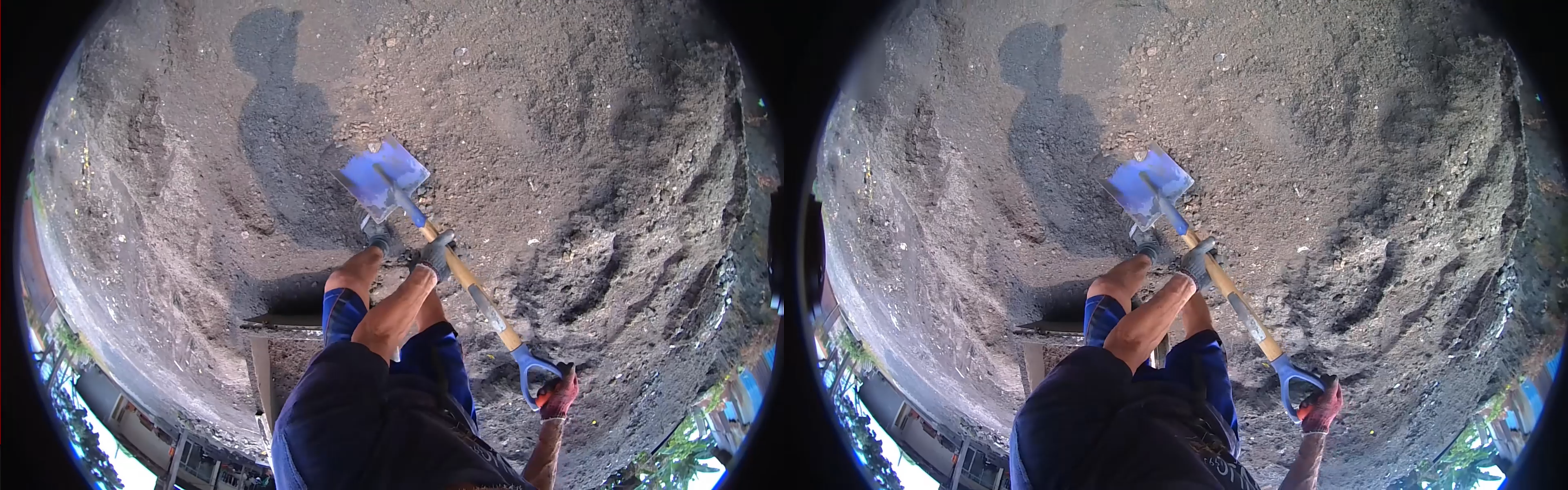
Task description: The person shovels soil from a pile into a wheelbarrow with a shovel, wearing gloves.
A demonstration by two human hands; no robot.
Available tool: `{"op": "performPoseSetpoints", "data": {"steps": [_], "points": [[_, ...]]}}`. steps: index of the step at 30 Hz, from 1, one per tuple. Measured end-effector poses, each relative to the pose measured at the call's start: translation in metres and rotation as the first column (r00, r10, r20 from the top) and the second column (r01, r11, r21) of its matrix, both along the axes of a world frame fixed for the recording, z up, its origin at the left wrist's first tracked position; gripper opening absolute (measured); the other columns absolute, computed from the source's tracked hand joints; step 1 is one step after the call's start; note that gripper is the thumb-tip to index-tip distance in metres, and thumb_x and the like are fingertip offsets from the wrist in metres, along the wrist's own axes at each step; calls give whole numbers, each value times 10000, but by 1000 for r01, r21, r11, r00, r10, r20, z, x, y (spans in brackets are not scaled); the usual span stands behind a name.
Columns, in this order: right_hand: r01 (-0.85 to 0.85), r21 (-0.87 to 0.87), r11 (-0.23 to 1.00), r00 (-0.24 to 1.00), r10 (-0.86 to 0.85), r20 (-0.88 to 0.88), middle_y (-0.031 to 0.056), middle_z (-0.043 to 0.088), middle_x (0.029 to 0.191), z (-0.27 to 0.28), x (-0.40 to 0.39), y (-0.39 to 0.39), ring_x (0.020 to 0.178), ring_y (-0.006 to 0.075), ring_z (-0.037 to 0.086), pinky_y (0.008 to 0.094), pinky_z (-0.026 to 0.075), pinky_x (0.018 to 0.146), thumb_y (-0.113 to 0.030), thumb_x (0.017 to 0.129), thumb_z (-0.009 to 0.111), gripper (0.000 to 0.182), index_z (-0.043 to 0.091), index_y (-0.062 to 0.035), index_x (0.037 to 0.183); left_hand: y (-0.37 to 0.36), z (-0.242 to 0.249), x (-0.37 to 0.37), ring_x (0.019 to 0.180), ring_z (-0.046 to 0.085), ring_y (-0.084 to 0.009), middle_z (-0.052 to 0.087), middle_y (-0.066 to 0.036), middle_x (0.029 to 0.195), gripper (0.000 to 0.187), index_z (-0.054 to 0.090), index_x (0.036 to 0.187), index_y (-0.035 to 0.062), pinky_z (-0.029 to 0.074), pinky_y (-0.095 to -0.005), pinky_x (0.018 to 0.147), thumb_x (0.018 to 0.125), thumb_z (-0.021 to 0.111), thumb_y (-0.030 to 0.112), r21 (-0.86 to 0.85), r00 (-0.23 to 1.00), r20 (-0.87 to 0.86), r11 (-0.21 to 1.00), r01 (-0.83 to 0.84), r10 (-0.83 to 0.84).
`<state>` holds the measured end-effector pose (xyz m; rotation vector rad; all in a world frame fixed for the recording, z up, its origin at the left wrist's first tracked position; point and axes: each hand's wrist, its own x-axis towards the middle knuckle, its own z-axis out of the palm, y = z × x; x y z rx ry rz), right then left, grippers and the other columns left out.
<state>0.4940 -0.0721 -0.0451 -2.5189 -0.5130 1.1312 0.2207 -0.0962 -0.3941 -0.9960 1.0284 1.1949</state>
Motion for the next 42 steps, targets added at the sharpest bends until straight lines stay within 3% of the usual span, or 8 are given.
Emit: {"op": "performPoseSetpoints", "data": {"steps": [7, 24, 28, 32, 34, 35, 38, 42], "points": [[-137, 24, 990, 990, 138, -42, 35, 526, 582, -32, 28, -39, 420, 118, 458, 267, 369, 411, -405, 888, 551, 385, 624, -33, 955, -19, -27, -12, 563, 532, -174, 554, -9, 698, 200, 594, 891, 127, 479, -338, 529, 778, 719, 236, -46, 994, -106, 999, 27, -31], [553, -166, 817, 626, -538, -564, 70, 531, 524, -41, 111, -259, 370, 262, 473, 393, 408, 384, -630, 818, 514, 570, 617, -69, 841, 22, 249, 29, 521, 531, -175, 524, -36, 668, 218, 528, 860, 79, 474, -306, 480, 792, 691, 206, 61, 764, -422, 825, 561, -488], [694, -316, 647, 100, -521, -848, 82, 625, 666, -108, 115, -300, 526, 260, 585, 392, 487, 476, -642, 817, 470, 578, 610, -81, 828, 106, 342, 115, 583, 587, -142, 593, -45, 702, 213, 553, 898, 51, 483, -257, 511, 770, 718, 93, 478, 643, -616, 432, 765, -456], [569, -133, 812, 492, -465, -736, 127, 680, 875, -110, 66, -258, 725, 286, 655, 412, 550, 660, -544, 910, 342, 564, 628, -66, 999, 158, 412, 185, 581, 564, -95, 585, -5, 676, 242, 575, 885, 46, 454, -243, 497, 755, 753, 148, 429, 408, -821, 41, 902, -400], [707, -201, 678, 232, -490, -840, 126, 679, 868, -126, 71, -269, 711, 290, 654, 413, 549, 668, -556, 905, 349, 569, 628, -68, 994, 157, 423, 195, 580, 565, -90, 582, 5, 667, 241, 585, 902, 55, 463, -241, 510, 755, 752, 147, 426, 419, -840, 60, 903, -345], [669, -112, 735, 437, -511, -740, 118, 681, 866, -120, 73, -274, 702, 293, 658, 426, 550, 663, -572, 889, 387, 563, 626, -70, 976, 152, 419, 194, 583, 572, -101, 583, -7, 678, 229, 582, 914, 54, 472, -249, 515, 767, 737, 137, 459, 440, -812, 47, 887, -382], [743, -205, 638, 334, -617, -712, 41, 591, 692, -70, 79, -280, 526, 220, 558, 361, 490, 507, -643, 822, 491, 543, 580, -107, 826, 126, 378, 171, 587, 606, -176, 579, -60, 736, 157, 558, 932, 37, 513, -316, 520, 836, 648, 122, 700, 671, -533, 176, 692, -516], [900, -84, 428, 326, -789, -521, -7, 431, 541, -57, 93, -268, 404, 182, 408, 310, 318, 371, -686, 793, 518, 547, 489, -152, 678, 123, 318, 125, 565, 574, -139, 549, -7, 669, 164, 554, 801, 118, 489, -299, 502, 829, 669, 232, 487, 734, -457, 549, 679, -502]]}}
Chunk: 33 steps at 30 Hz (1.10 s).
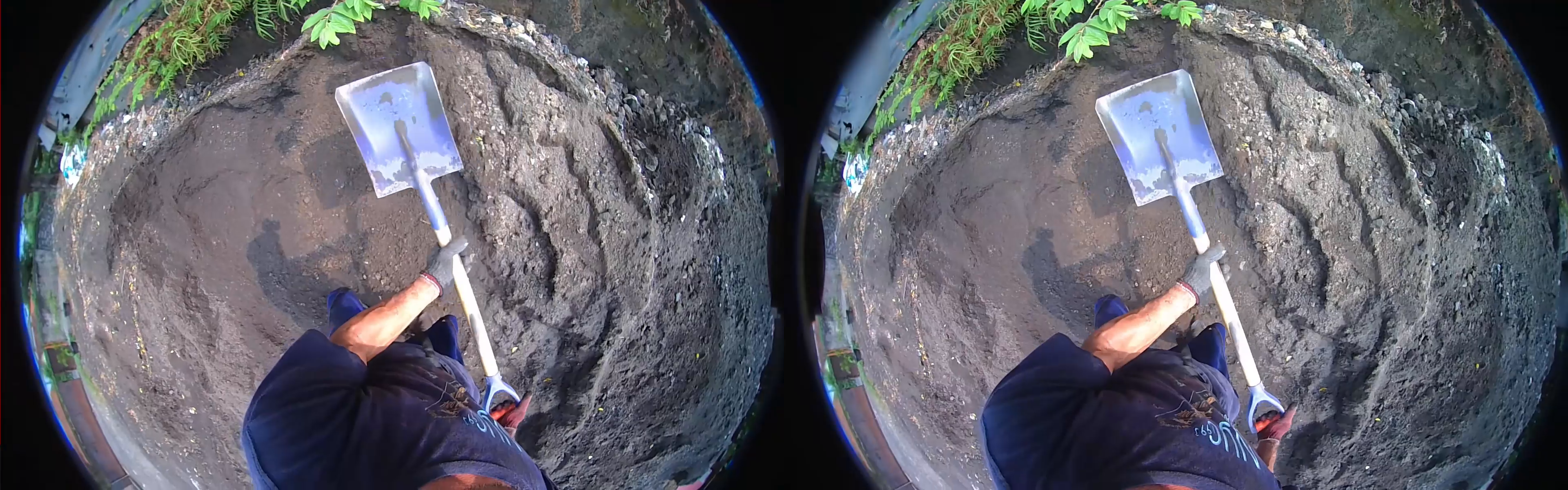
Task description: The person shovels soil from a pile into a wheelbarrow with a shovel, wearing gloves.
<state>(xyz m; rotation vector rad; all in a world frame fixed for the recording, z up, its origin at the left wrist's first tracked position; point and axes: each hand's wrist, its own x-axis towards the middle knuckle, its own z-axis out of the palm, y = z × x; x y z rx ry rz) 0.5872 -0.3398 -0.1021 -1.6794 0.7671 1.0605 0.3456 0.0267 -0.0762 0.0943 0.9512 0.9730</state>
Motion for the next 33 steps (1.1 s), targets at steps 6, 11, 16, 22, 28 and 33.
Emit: {"op": "performPoseSetpoints", "data": {"steps": [6, 11, 16, 22, 28, 33], "points": [[-375, 63, 925, 817, 298, 494, -54, 328, 538, 50, 4, 48, 410, 120, 319, 279, 232, 390, -568, 814, 601, 428, 492, -160, 746, -36, -78, -48, 518, 515, -189, 486, -25, 620, 222, 516, 761, 123, 483, -351, 517, 806, 680, 266, -286, 972, -54, 929, -236, 230], [-253, -339, 906, 955, 289, 62, -31, 442, 627, 69, 48, 15, 543, 143, 450, 299, 338, 487, -640, 745, 619, 534, 547, -111, 757, -76, -107, -36, 536, 556, -194, 560, -43, 649, 189, 583, 793, 104, 480, -345, 500, 755, 716, 233, -395, 982, -62, 899, -186, 176], [-311, -583, 751, 694, 598, 401, 66, 544, 786, 140, 59, 36, 639, 196, 527, 322, 431, 582, -549, 837, 550, 509, 579, -54, 953, -69, -109, -17, 539, 556, -221, 548, -61, 659, 218, 599, 916, 92, 480, -384, 491, 766, 715, 200, -473, 978, 169, 881, -25, 118], [-538, -322, 779, 559, 615, 556, 29, 497, 575, 44, -59, 227, 424, 145, 436, 290, 368, 382, -455, 892, 551, 423, 577, -53, 762, 85, -168, -190, 546, 548, -236, 507, -51, 596, 169, 532, 848, 93, 476, -391, 540, 829, 639, 223, -364, 920, 217, 902, -233, 326], [-752, 162, 639, 617, 596, 514, 17, 389, 449, -7, -371, 455, 302, 147, 408, 287, 343, 285, -400, 898, 576, 394, 453, -91, 686, 256, -204, -518, 529, 503, -208, 466, -21, 607, 216, 491, 802, 124, 466, -396, 527, 797, 666, 251, -154, 860, -36, 847, -508, 509], [-731, 108, 673, 635, 614, 470, 19, 383, 447, -14, -360, 426, 302, 159, 411, 304, 341, 279, -404, 903, 559, 405, 442, -94, 672, 211, -181, -492, 536, 526, -199, 503, -30, 658, 180, 504, 838, 128, 476, -385, 494, 791, 675, 161, -115, 799, -90, 791, -602, 595]]}}
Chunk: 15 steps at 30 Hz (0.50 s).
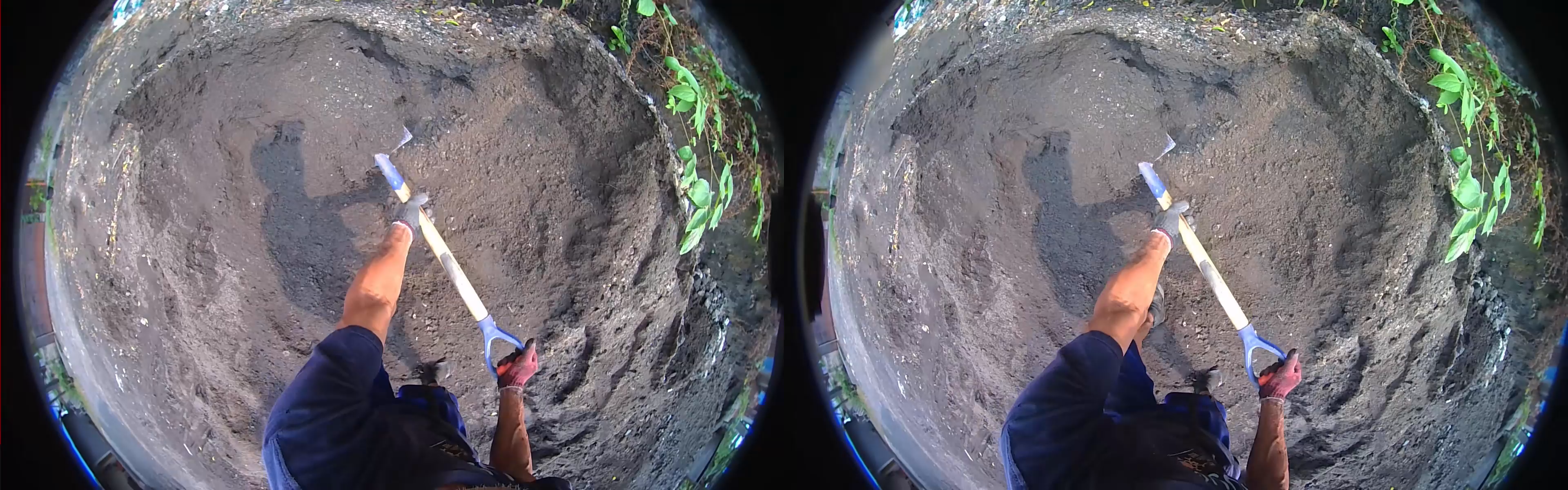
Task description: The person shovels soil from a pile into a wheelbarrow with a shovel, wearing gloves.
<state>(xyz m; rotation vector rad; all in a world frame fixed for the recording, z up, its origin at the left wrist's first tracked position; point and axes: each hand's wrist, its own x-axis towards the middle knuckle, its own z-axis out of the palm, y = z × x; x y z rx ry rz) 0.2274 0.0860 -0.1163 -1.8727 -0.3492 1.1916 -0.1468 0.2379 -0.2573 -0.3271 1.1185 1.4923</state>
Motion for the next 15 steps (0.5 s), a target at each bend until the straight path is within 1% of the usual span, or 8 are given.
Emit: {"op": "performPoseSetpoints", "data": {"steps": [3, 5, 7, 8, 9, 12, 13, 15], "points": [[20, -46, 999, 1000, -19, 13, 12, 377, 461, 14, 25, -11, 301, 159, 395, 310, 328, 278, -386, 912, 539, 378, 449, -98, 683, -38, -4, 28, 494, 503, -196, 485, -21, 626, 198, 492, 801, 125, 450, -375, 468, 802, 668, 217, -40, 997, 58, 998, -46, 48], [-81, -42, 996, 995, 83, 60, 7, 379, 465, 20, 58, -16, 318, 146, 398, 303, 324, 293, -397, 913, 521, 385, 439, -102, 678, -70, -23, 51, 511, 509, -202, 488, -21, 648, 197, 495, 804, 128, 449, -368, 477, 799, 671, 215, -30, 988, 100, 993, -114, 117], [-190, -25, 982, 978, 191, 84, 5, 375, 460, 22, 99, -8, 324, 142, 401, 295, 324, 301, -401, 914, 516, 390, 432, -106, 674, -106, 9, 72, 543, 522, -212, 499, -25, 702, 198, 491, 805, 127, 460, -380, 509, 801, 669, 213, -75, 955, 204, 976, -204, 216], [-316, 13, 949, 941, 312, 134, 4, 372, 457, 23, 118, -1, 323, 140, 398, 286, 315, 303, -410, 911, 522, 398, 424, -110, 669, -128, 18, 84, 552, 523, -213, 505, -26, 703, 202, 492, 807, 124, 467, -385, 524, 800, 672, 217, -72, 936, 223, 962, -264, 273], [-349, -8, 937, 935, 349, 53, 3, 369, 454, 42, 118, 11, 324, 137, 399, 279, 306, 304, -407, 914, 522, 399, 414, -112, 669, -147, 27, 90, 561, 524, -214, 511, -26, 703, 206, 494, 809, 121, 473, -389, 540, 799, 675, 220, -60, 913, 237, 943, -326, 331], [-585, 45, 810, 809, 579, 101, 5, 358, 451, 38, 143, 51, 322, 135, 394, 282, 302, 301, -381, 926, 507, 377, 398, -115, 682, -221, 66, 115, 587, 532, -217, 528, -34, 713, 199, 503, 817, 122, 483, -391, 574, 803, 674, 223, 58, 814, 98, 813, -579, 573], [-656, 81, 751, 755, 652, 69, -3, 363, 484, 42, 138, 61, 350, 124, 401, 273, 308, 316, -379, 920, 515, 362, 412, -115, 696, -250, 66, 122, 587, 532, -217, 528, -34, 713, 199, 503, 817, 122, 483, -391, 574, 803, 674, 223, 42, 765, 90, 765, -643, 638], [-808, 152, 570, 589, 794, 155, -12, 384, 543, 20, 139, 83, 401, 112, 419, 256, 321, 343, -377, 908, 529, 343, 442, -106, 718, -318, 61, 136, 626, 547, -227, 535, -42, 703, 210, 499, 815, 119, 489, -397, 593, 812, 661, 252, 179, 623, 317, 601, -779, 715]]}}
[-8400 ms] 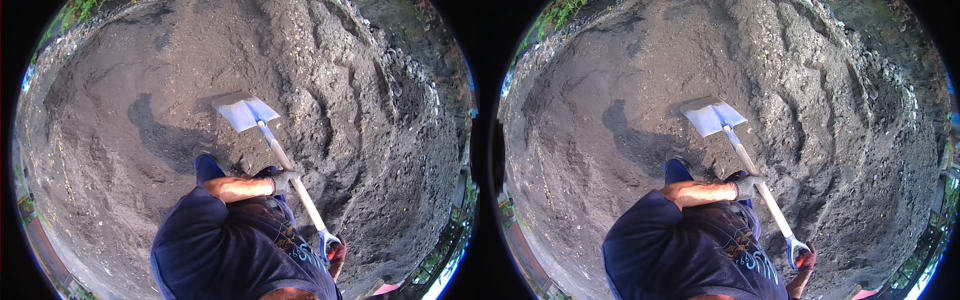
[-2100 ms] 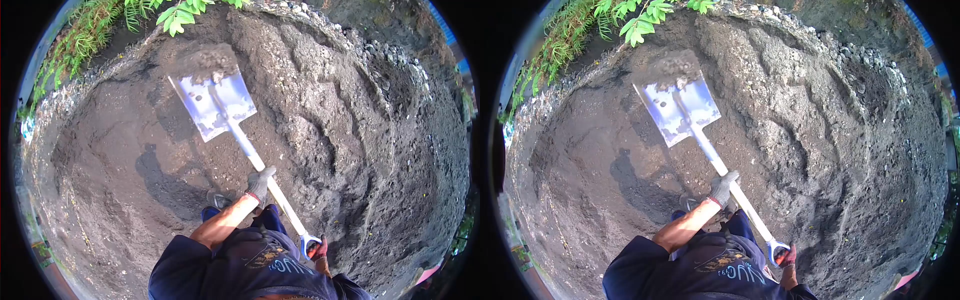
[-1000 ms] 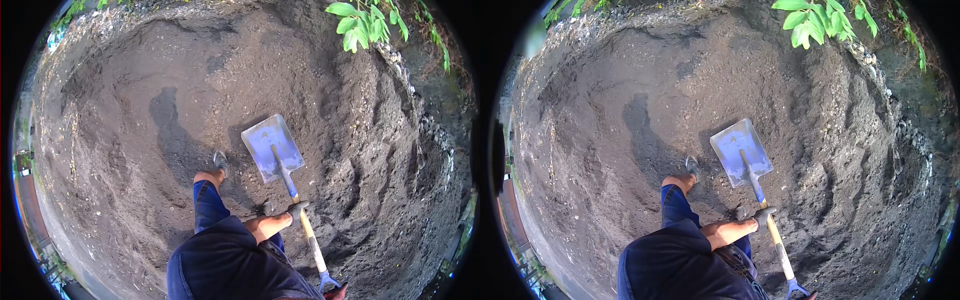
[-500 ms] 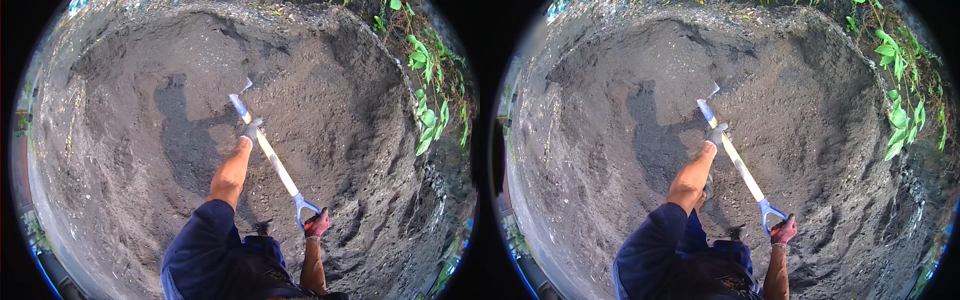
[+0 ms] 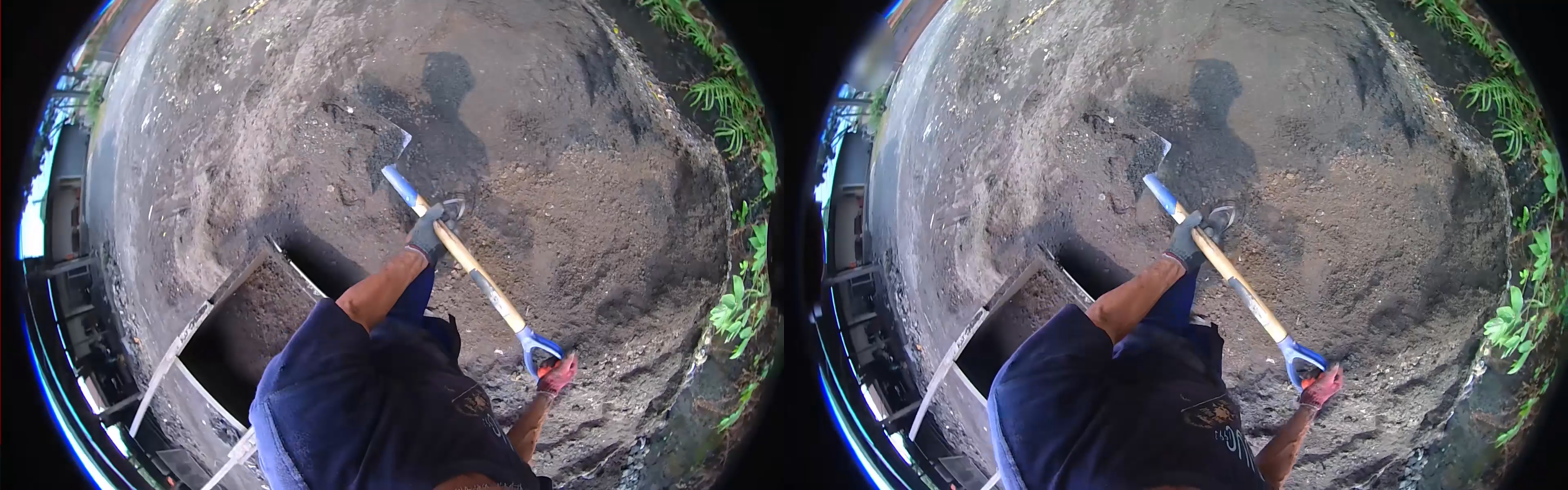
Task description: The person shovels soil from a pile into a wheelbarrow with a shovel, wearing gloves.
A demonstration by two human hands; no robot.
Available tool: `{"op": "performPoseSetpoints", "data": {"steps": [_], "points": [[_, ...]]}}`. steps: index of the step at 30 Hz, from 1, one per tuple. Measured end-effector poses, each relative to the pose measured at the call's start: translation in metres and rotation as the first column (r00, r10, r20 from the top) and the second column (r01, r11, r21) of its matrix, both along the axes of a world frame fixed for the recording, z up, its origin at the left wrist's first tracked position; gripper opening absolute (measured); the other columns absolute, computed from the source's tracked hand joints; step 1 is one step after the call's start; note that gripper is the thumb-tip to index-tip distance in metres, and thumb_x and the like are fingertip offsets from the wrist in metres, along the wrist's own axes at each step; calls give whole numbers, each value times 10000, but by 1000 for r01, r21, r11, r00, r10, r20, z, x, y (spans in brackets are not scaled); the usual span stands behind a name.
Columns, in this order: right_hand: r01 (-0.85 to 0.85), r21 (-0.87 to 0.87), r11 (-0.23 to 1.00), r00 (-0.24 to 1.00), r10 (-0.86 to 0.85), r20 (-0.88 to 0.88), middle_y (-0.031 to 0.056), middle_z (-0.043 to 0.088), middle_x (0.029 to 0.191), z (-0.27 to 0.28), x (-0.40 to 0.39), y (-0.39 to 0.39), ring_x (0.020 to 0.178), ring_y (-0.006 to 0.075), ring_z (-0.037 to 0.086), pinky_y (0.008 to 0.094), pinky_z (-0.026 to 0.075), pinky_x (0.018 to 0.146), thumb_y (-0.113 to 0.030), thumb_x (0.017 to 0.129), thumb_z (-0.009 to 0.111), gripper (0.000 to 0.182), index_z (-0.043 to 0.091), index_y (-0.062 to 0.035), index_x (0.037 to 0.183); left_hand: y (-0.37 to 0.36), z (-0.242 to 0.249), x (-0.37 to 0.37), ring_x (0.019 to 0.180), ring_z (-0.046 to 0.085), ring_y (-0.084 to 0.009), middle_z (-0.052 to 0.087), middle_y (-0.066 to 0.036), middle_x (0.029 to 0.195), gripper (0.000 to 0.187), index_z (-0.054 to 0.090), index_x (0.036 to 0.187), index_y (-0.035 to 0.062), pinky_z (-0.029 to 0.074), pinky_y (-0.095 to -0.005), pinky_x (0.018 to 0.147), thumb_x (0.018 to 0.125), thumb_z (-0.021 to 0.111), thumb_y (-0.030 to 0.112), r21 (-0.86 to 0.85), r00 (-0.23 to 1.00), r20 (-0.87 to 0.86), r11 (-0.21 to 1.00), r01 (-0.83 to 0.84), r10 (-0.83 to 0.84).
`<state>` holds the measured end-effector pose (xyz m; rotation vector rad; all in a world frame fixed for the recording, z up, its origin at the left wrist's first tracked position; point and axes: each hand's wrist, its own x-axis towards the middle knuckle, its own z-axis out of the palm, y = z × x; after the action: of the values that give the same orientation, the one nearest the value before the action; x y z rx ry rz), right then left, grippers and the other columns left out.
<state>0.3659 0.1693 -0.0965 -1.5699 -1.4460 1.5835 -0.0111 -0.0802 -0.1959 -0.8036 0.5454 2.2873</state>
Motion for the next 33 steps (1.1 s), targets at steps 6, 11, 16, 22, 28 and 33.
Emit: {"op": "performPoseSetpoints", "data": {"steps": [6, 11, 16, 22, 28, 33], "points": [[-617, 56, 785, 787, 616, 33, 57, 529, 653, 48, -137, -48, 502, 158, 513, 298, 382, 439, -319, 831, 559, 301, 548, -35, 732, -209, 91, 83, 573, 498, -170, 486, 2, 616, 142, 529, 787, 81, 458, -367, 607, 840, 570, 206, -56, 762, -133, 763, -644, 633], [-690, 698, 190, 358, 928, 101, 106, 592, 783, 130, -183, -119, 759, 235, 569, 380, 450, 685, -385, 839, 551, 399, 602, 11, 857, -303, 109, 132, 590, 496, -154, 507, 26, 641, 238, 580, 914, 67, 448, -348, 624, 861, 548, 298, 322, 526, -223, 571, -755, 821], [-577, 695, 430, 593, 805, -5, 102, 562, 756, 117, -139, -92, 721, 218, 529, 357, 433, 682, -366, 815, 578, 392, 565, 25, 806, -239, 110, 91, 597, 489, -182, 480, 15, 629, 236, 570, 896, 73, 449, -377, 630, 859, 578, 307, 305, 684, -111, 680, -667, 721], [59, 110, 992, 984, -76, 161, 10, 455, 667, 53, 66, -49, 519, 111, 419, 257, 296, 429, -383, 892, 515, 353, 547, -40, 811, -34, 65, 85, 606, 502, -207, 484, -31, 693, 210, 534, 871, 85, 468, -395, 620, 792, 646, 244, 54, 998, -60, 998, -16, 19], [842, 160, 516, 446, -831, 333, -49, 288, 502, 136, 268, -231, 388, 80, 271, 285, 199, 374, -464, 835, 616, 436, 430, -133, 621, 106, 54, 276, 707, 561, -212, 505, -53, 771, 267, 509, 943, 117, 504, -415, 670, 780, 682, 242, 117, 558, 276, 604, 788, -782], [751, 477, 457, 246, -864, 440, 65, 448, 410, 266, 393, -415, 359, 178, 383, 389, 408, 415, -551, 852, 575, 581, 515, -73, 528, 102, 38, 421, 632, 558, -197, 592, -35, 731, 264, 587, 900, 74, 467, -339, 631, 767, 712, 264, 181, 40, 188, 75, 981, -981]]}}
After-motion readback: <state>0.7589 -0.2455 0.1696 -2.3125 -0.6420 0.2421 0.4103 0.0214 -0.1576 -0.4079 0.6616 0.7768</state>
